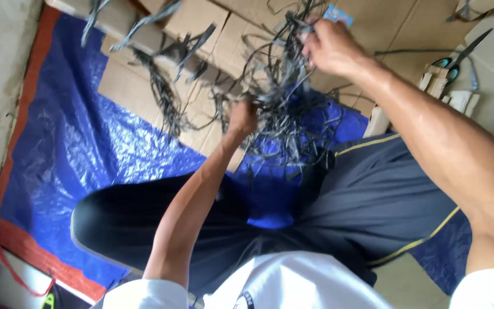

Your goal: The person untangles and sorts bundles of black plastic strips on a floor workspace.

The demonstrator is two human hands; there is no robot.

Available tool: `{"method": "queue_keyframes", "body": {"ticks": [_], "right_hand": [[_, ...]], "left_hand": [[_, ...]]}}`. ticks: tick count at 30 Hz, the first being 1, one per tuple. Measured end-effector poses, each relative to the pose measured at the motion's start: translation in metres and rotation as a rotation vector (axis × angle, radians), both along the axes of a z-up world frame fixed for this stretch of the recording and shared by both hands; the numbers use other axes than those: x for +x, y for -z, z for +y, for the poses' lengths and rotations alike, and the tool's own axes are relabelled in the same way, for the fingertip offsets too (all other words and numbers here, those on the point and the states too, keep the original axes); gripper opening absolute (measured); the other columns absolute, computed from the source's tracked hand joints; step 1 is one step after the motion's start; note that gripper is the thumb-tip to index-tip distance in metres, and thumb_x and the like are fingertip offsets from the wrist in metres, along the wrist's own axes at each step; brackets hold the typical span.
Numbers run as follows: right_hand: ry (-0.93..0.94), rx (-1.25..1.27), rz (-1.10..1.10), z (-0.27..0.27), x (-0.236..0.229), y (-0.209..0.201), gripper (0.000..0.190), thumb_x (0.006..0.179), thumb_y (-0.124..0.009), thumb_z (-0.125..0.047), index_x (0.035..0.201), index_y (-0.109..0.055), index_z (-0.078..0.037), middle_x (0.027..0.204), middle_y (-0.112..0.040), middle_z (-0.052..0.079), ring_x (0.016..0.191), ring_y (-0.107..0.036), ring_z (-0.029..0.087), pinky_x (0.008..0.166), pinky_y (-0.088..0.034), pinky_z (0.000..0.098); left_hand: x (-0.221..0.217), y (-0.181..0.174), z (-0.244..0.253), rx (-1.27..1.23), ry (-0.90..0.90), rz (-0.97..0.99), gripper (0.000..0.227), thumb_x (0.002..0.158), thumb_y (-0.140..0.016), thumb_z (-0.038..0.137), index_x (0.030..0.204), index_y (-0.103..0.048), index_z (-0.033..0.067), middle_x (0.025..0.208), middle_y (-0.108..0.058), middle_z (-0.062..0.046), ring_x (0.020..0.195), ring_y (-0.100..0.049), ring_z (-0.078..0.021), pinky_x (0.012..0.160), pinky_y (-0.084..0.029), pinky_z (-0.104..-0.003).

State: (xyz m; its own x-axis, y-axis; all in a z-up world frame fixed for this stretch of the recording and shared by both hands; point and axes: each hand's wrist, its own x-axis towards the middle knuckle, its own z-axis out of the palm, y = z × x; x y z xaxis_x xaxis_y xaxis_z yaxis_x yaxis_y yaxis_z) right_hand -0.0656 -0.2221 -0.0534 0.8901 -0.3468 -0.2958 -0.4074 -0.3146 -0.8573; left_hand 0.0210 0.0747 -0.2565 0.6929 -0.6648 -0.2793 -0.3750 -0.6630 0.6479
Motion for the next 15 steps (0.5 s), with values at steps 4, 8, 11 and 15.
{"method": "queue_keyframes", "body": {"ticks": [4, 8, 11, 15], "right_hand": [[-0.079, -0.130, 0.022, 0.014, -0.012, -0.050, 0.019, 0.108, -0.047, -0.014, 0.115, -0.060, -0.001, 0.087, -0.075, 0.009, 0.067, -0.071, 0.024, 0.069, -0.057, 0.0420], [-0.087, -0.373, -0.067, 0.017, -0.018, -0.053, 0.027, 0.108, -0.065, -0.027, 0.114, -0.065, -0.001, 0.090, -0.075, 0.015, 0.082, -0.073, 0.026, 0.079, -0.057, 0.0421], [-0.097, -0.468, -0.137, 0.013, -0.019, -0.051, 0.031, 0.107, -0.071, -0.030, 0.116, -0.066, -0.001, 0.098, -0.075, 0.019, 0.088, -0.073, 0.032, 0.079, -0.056, 0.0445], [0.043, -0.265, 0.120, 0.046, -0.019, -0.138, 0.038, 0.102, -0.067, -0.036, 0.121, -0.060, -0.005, 0.095, -0.074, 0.017, 0.083, -0.075, 0.035, 0.080, -0.057, 0.0442]], "left_hand": [[-0.019, -0.076, -0.004, -0.053, 0.215, -0.011, 0.017, 0.097, -0.058, 0.017, 0.101, -0.069, 0.0048, 0.094, -0.072, -0.026, 0.093, -0.067, -0.0484, 0.077, -0.052, -0.056], [-0.004, -0.145, -0.023, -0.035, 0.360, -0.021, 0.022, 0.103, -0.062, 0.023, 0.097, -0.066, 0.0025, 0.089, -0.071, -0.026, 0.086, -0.068, -0.0465, 0.073, -0.051, -0.055], [0.019, -0.196, -0.034, -0.106, 0.381, -0.019, 0.017, 0.103, -0.059, 0.018, 0.101, -0.066, 0.0024, 0.084, -0.074, -0.020, 0.077, -0.072, -0.0384, 0.068, -0.054, -0.050], [0.043, -0.253, -0.050, -0.263, 0.383, -0.064, 0.015, 0.101, -0.058, 0.009, 0.109, -0.067, 0.0010, 0.083, -0.076, -0.014, 0.070, -0.073, -0.0262, 0.062, -0.054, -0.043]]}}
